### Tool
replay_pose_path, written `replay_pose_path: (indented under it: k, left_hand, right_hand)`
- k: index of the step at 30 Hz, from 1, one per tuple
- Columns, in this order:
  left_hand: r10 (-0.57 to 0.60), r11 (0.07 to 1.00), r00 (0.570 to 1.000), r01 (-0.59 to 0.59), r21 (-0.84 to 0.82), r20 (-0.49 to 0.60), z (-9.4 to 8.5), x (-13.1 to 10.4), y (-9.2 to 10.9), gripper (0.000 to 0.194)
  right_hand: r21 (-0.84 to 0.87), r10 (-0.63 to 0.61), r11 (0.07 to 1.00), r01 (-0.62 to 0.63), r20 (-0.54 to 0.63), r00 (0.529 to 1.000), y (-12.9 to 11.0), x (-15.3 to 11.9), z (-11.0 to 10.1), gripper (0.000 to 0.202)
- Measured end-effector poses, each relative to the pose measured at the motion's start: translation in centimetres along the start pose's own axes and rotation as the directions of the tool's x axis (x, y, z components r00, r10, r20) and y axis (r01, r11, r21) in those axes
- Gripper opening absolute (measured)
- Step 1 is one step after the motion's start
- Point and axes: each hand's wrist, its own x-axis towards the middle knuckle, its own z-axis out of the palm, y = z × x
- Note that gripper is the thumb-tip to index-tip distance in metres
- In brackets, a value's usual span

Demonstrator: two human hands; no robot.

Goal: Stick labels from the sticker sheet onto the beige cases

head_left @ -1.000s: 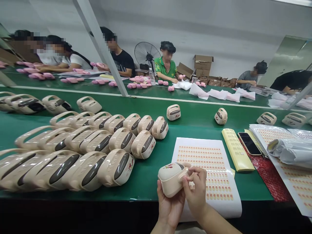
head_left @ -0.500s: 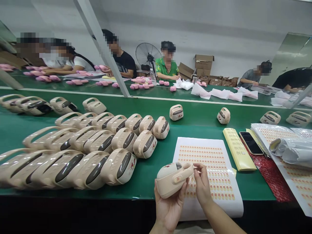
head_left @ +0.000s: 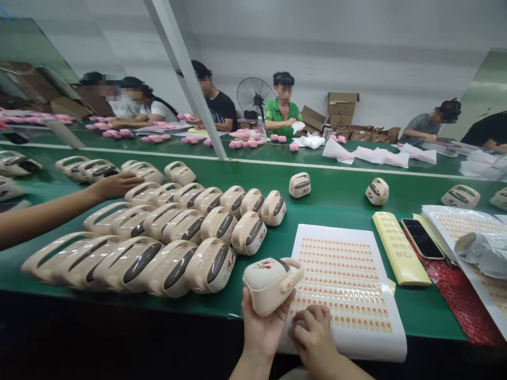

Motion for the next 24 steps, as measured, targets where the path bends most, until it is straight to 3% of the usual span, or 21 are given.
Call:
replay_pose_path:
  k: [3,5,7,11,17,21,24]
  left_hand:
    - [0.140,0.959,0.965,-0.077,0.273,-0.220,-0.4,-0.1,-0.1,0.050]
    - [0.205,0.899,0.947,-0.082,0.430,-0.246,-0.8,-0.2,-0.2,0.064]
    - [0.207,0.879,0.957,-0.090,0.468,-0.204,-1.2,0.0,-0.4,0.067]
    - [0.200,0.900,0.968,-0.120,0.418,-0.151,-1.8,1.0,-0.7,0.057]
    - [0.211,0.897,0.975,-0.164,0.411,-0.073,-1.3,0.7,-1.0,0.064]
    - [0.284,0.884,0.959,-0.256,0.392,-0.014,0.1,-1.0,-2.8,0.084]
    - [0.321,0.884,0.947,-0.296,0.362,-0.010,0.7,-1.4,-4.4,0.088]
  right_hand:
    - [0.192,0.243,0.942,-0.275,0.172,0.955,0.8,1.6,-1.6,0.013]
    - [0.225,0.378,0.871,-0.437,0.264,0.888,1.7,3.0,-2.9,0.011]
    - [0.202,0.449,0.832,-0.516,0.299,0.842,2.6,4.1,-4.0,0.011]
    - [0.188,0.529,0.790,-0.584,0.275,0.803,3.3,4.7,-4.8,0.013]
    - [0.250,0.598,0.716,-0.651,0.262,0.758,2.9,4.4,-5.1,0.018]
    - [0.238,0.526,0.750,-0.617,0.351,0.774,2.9,4.4,-5.4,0.022]
    - [0.212,0.561,0.719,-0.662,0.385,0.732,3.8,3.5,-5.5,0.028]
